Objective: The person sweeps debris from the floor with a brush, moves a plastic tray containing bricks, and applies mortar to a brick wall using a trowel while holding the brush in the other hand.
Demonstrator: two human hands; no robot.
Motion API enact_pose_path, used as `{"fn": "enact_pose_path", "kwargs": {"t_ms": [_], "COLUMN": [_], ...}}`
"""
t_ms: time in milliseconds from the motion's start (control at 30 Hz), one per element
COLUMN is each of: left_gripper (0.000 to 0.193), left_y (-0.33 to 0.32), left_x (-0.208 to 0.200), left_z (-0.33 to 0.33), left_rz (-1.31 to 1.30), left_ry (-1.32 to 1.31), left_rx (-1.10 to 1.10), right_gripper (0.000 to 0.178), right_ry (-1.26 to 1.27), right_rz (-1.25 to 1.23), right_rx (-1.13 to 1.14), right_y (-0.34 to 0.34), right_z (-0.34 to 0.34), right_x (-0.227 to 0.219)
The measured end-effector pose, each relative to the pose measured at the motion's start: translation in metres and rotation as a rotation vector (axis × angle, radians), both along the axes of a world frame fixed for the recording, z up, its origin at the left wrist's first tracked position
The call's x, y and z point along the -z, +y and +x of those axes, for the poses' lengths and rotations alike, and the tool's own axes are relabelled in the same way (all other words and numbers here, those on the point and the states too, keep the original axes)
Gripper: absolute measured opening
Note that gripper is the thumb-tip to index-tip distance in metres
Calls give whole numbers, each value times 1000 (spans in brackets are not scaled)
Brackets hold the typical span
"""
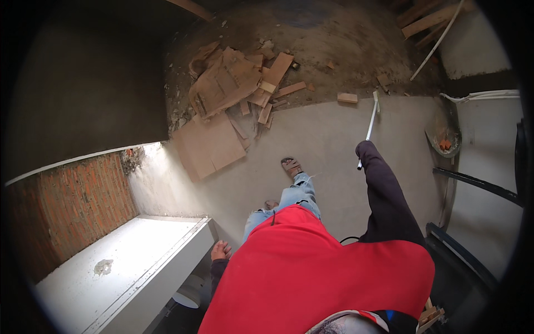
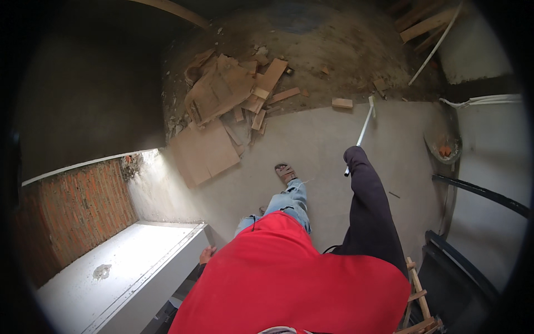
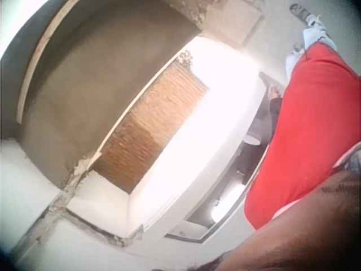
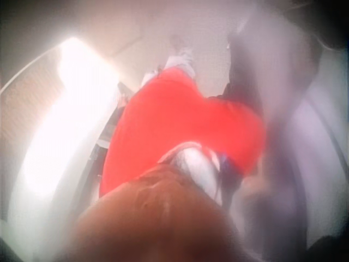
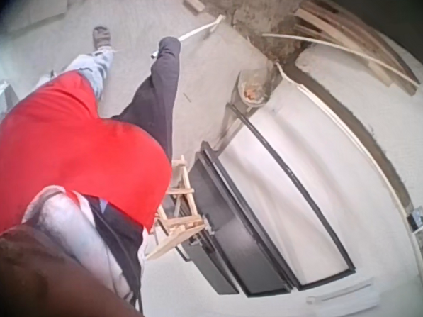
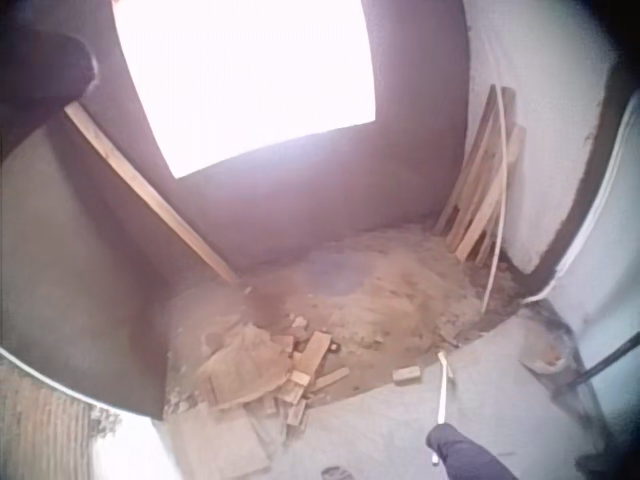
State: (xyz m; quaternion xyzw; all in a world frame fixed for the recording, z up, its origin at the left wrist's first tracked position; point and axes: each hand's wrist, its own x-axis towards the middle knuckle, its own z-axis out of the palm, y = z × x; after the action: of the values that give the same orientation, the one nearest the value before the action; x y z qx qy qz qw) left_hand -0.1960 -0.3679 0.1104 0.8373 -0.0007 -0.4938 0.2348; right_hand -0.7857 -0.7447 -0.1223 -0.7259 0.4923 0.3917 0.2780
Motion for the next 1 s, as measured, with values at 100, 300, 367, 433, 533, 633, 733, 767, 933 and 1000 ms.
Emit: {"fn": "enact_pose_path", "kwargs": {"t_ms": [100,300,367,433,533,633,733,767,933,1000], "left_gripper": [36,35,35,35,35,35,37,37,38,37], "left_y": [33,11,17,-2,-34,-46,-58,-61,-110,-123], "left_x": [-5,12,21,33,49,75,118,123,106,100], "left_z": [-9,-6,-3,-2,3,10,11,10,-35,-59], "left_rz": [30,-9,-22,-34,-34,-25,-7,-3,-50,-11], "left_ry": [-27,35,32,73,151,224,212,162,149,115], "left_rx": [-47,-46,-76,-63,-43,-38,-62,-100,-164,-96], "right_gripper": [9,5,9,8,7,8,12,13,19,22], "right_ry": [-298,-333,-573,-589,-374,-379,-578,-601,50,275], "right_rz": [-132,455,502,336,50,49,10,-9,-150,24], "right_rx": [-255,932,1626,1553,1361,1527,1800,1857,1741,1657], "right_y": [-21,29,48,66,85,107,119,120,58,0], "right_z": [77,99,122,111,85,48,4,-3,-117,-154], "right_x": [-92,-21,-97,-128,-136,-154,-174,-183,-105,-82]}}
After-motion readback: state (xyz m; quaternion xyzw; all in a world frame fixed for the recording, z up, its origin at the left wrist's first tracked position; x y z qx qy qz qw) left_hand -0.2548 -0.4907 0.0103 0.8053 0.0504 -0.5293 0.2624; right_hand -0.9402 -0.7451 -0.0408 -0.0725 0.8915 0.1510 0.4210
